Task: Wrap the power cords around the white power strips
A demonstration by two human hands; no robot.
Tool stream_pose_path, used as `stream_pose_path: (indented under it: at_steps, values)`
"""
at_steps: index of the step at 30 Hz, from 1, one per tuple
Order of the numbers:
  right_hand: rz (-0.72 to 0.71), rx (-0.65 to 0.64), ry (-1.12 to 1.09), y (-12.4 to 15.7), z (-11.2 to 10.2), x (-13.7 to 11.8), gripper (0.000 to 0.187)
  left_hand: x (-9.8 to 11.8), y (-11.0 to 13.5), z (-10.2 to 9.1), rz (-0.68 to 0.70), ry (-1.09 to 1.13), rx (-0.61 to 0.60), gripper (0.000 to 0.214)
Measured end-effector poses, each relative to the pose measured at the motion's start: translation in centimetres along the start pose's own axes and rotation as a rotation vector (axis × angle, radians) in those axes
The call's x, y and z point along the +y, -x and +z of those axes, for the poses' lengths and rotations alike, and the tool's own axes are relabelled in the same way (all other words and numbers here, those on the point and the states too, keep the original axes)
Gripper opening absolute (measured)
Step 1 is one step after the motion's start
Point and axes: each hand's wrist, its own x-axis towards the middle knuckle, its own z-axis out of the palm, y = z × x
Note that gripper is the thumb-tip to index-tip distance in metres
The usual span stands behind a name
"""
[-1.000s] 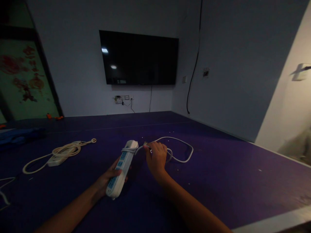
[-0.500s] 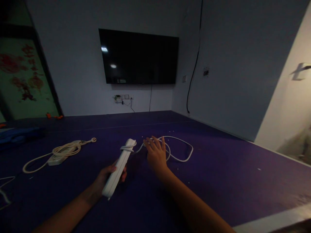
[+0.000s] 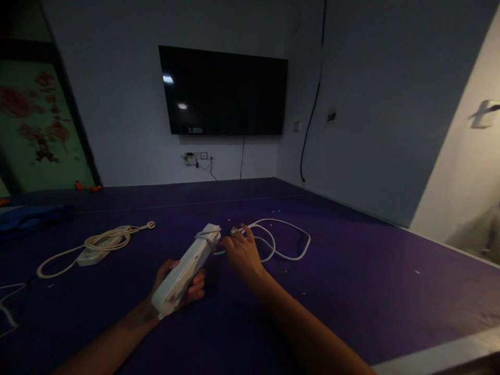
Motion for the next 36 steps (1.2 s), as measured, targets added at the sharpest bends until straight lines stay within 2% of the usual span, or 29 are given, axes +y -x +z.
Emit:
stream_pose_path:
  at_steps: [2,4,7,9,16,20,25,29,32,36]
  values:
    - [0.005,0.007,-0.021,0.0,-0.4,-0.1,0.012,0.0,0.0,0.2,0.002,0.024,-0.017,0.046]
    - [-0.051,-0.03,-0.051,-0.1,-0.6,-0.1,0.014,0.0,0.0,0.2,0.024,0.038,-0.018,0.046]
    - [-0.137,-0.1,-0.035,-0.1,-0.8,-0.1,0.017,0.0,0.0,0.2,0.052,0.063,0.025,0.045]
    - [-0.136,-0.1,0.012,-0.2,-0.7,0.0,0.016,0.1,0.0,0.2,0.053,0.072,0.051,0.045]
    - [0.053,0.134,0.128,-0.2,-0.9,0.8,0.013,0.7,0.0,-0.7,0.018,0.003,0.094,0.063]
    - [0.165,0.205,0.101,-0.2,-1.3,0.5,0.014,0.5,-0.1,-1.8,-0.041,-0.096,0.072,0.07]
    - [0.295,0.304,0.035,-0.2,-1.6,0.2,0.02,0.0,-0.1,-1.5,0.021,-0.156,0.117,0.059]
    - [0.367,0.377,-0.011,-0.2,-1.8,0.4,0.026,-0.1,0.0,-0.5,0.067,-0.217,0.186,0.065]
    - [0.381,0.431,-0.051,-0.3,-2.0,0.4,0.028,-0.2,0.0,-0.3,0.038,-0.268,0.206,0.062]
    - [0.36,0.443,-0.084,-0.2,-1.8,0.3,0.028,-0.2,-0.1,-1.2,0.001,-0.242,0.182,0.044]
